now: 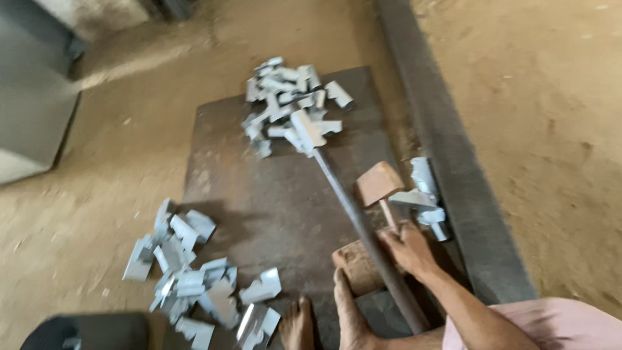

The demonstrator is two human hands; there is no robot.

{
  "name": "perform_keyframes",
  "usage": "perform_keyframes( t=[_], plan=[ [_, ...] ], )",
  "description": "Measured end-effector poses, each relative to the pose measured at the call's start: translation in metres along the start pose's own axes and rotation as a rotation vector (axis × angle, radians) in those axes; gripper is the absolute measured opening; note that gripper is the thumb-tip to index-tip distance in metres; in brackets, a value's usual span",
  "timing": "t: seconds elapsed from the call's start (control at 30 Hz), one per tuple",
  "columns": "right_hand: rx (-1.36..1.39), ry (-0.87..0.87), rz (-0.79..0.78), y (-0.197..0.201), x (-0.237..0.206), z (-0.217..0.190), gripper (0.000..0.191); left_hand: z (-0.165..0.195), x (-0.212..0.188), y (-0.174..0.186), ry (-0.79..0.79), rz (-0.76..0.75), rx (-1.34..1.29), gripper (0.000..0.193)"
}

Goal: The person sits on the ground and fits metal bracket pieces onto a long metal pipe resting on a wooden block, hammering each piece with a wooden mallet to secure it along the pipe. They pick additional metal fittings from a pile beside them and continue hammering them into place one after another.

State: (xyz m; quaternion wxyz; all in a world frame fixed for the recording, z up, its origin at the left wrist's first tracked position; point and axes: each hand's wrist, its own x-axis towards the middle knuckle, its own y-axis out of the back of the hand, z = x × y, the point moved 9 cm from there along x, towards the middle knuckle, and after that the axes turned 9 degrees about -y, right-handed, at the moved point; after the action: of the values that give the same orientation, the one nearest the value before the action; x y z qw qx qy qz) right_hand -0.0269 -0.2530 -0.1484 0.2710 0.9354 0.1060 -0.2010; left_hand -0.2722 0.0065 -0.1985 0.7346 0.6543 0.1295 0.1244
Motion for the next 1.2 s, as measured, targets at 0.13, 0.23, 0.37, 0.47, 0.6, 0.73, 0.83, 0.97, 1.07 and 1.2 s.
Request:
perform_keyframes(
  t=[0.13,0.23,0.37,0.47,0.6,0.73,0.83,0.97,1.07,1.2],
  plan=[
    [-0.156,0.072,0.027,-0.002,-0.002,-0.002,0.039,0.010,-0.004,0.019,-0.022,0.052,0.035,0.030],
    [-0.284,0.500,0.248,0.004,-0.016,-0.031,0.026,0.037,0.013,0.062,-0.147,-0.078,-0.119,0.034],
    [-0.089,-0.075,-0.002,-0.010,0.011,0.035,0.026,0.066,0.059,0.173,-0.537,-0.401,-1.018,0.039],
    [0.000,0.016,-0.048,-0.010,0.016,0.042,0.022,-0.010,0.249,0.255,-0.437,0.208,-1.191,0.043],
    [-0.042,-0.030,-0.129,-0.008,0.024,0.062,0.023,-0.207,0.331,0.213,0.216,0.635,-0.634,0.048],
    [-0.376,0.159,0.035,0.001,0.031,0.056,0.033,-0.363,0.250,0.088,0.933,0.330,-0.426,0.057],
    [-0.294,0.217,0.057,0.002,0.032,0.055,0.043,-0.385,0.231,0.042,1.049,0.180,-0.371,0.076],
    [-0.496,0.201,0.121,0.004,0.025,0.065,0.045,-0.364,0.252,0.009,0.957,0.029,-0.512,0.077],
    [-0.540,0.109,0.105,0.007,0.018,0.079,0.048,-0.332,0.260,0.000,0.867,0.021,-0.667,0.072],
    [-0.486,0.116,0.099,0.004,0.015,0.074,0.049,-0.285,0.279,-0.004,0.668,-0.148,-0.577,0.071]
  ],
)
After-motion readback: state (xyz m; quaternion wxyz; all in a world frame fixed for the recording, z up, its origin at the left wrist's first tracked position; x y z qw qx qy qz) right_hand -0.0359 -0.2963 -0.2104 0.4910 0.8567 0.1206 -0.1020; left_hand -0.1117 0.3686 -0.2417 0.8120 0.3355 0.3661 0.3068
